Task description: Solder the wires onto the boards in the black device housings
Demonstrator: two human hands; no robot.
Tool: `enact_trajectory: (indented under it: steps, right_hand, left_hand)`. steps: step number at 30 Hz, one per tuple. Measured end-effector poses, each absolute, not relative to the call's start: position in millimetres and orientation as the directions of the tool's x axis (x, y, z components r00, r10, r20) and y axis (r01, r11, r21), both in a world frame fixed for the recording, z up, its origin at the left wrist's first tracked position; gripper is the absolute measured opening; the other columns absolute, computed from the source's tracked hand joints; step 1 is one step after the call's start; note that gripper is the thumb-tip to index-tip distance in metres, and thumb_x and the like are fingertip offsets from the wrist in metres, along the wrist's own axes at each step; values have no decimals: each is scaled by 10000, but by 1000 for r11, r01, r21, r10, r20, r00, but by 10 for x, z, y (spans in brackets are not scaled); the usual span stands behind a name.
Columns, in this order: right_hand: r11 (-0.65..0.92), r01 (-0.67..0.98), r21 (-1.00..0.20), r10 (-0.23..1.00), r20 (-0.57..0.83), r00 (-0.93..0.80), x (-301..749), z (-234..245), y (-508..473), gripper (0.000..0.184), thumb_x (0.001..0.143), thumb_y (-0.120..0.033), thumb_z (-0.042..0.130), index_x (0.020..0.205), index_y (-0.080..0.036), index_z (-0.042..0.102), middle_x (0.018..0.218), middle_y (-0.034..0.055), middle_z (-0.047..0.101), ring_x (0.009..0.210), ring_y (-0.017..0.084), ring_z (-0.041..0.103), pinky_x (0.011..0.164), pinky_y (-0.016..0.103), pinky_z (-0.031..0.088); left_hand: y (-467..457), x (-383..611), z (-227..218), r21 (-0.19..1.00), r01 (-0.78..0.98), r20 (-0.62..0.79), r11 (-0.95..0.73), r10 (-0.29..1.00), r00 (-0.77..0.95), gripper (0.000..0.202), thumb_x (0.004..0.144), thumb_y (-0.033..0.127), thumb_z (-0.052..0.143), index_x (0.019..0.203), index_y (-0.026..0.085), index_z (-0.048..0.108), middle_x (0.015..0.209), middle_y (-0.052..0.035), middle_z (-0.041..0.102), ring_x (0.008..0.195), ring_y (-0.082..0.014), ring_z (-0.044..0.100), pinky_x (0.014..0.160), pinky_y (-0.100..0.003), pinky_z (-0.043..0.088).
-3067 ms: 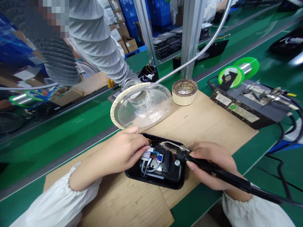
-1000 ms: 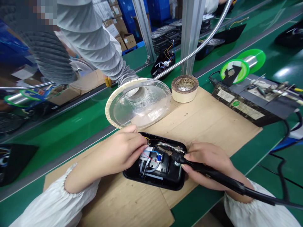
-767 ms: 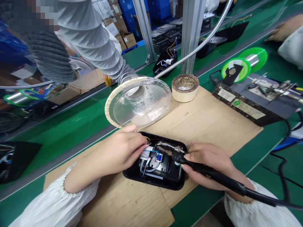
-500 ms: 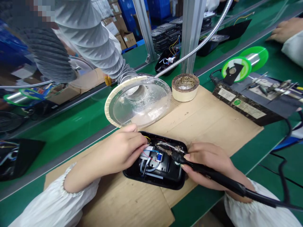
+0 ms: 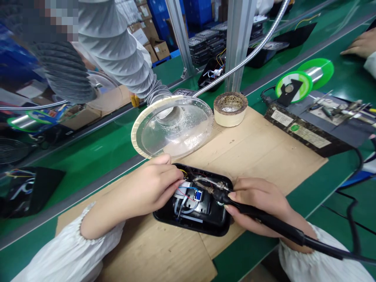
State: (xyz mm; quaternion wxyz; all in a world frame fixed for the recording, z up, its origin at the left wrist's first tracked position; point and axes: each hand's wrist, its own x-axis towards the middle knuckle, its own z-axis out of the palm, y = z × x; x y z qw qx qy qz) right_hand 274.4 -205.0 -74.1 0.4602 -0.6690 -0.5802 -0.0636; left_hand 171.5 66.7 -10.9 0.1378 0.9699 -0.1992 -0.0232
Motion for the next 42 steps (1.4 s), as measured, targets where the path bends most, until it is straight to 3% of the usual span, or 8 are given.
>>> enact_trajectory:
  steps: [5, 13, 19, 25, 42]
  right_hand:
    - [73, 819, -569, 773, 551, 314, 2753, -705, -2047, 187, 874, -74, 651, 985, -223, 634, 811, 44, 707, 697, 176, 720, 611, 226, 608]
    - [98, 845, -526, 705, 636, 314, 2756, -740, -2042, 256, 869, -56, 647, 1064, -220, 615, 828, 53, 710, 741, 187, 727, 633, 239, 625]
    - [127, 844, -520, 761, 598, 254, 2836, -708, -2084, 206, 825, -58, 665, 970, -201, 633, 774, 45, 699, 705, 179, 720, 688, 252, 640]
    - [149, 829, -539, 693, 655, 302, 2805, -687, -2072, 371, 811, -24, 651, 1122, -222, 616, 771, 40, 719, 716, 199, 735, 679, 277, 648]
    - [147, 813, -564, 643, 679, 354, 2762, -714, -2053, 345, 791, -9, 664, 1070, -212, 653, 782, 41, 722, 715, 200, 736, 647, 275, 633]
  left_hand:
    - [673, 1725, -104, 279, -376, 7, -884, -389, 921, 299, 1002, 157, 466, 751, 131, 627, 675, -45, 591, 679, -185, 414, 665, -323, 370]
    - [663, 1730, -92, 277, -384, 6, -881, -398, 917, 305, 1003, 157, 459, 751, 137, 629, 675, -45, 596, 671, -183, 416, 670, -321, 377]
    - [672, 1717, -92, 275, -390, 9, -879, -403, 915, 309, 1002, 156, 455, 747, 139, 628, 668, -42, 589, 666, -182, 412, 668, -320, 376]
    - [667, 1718, -96, 284, -383, 8, -879, -397, 918, 308, 1006, 165, 454, 754, 137, 629, 675, -46, 593, 672, -184, 417, 664, -317, 375]
    - [659, 1726, -82, 268, -383, -3, -884, -399, 917, 305, 1000, 157, 455, 740, 143, 615, 671, -43, 590, 665, -182, 409, 666, -321, 379]
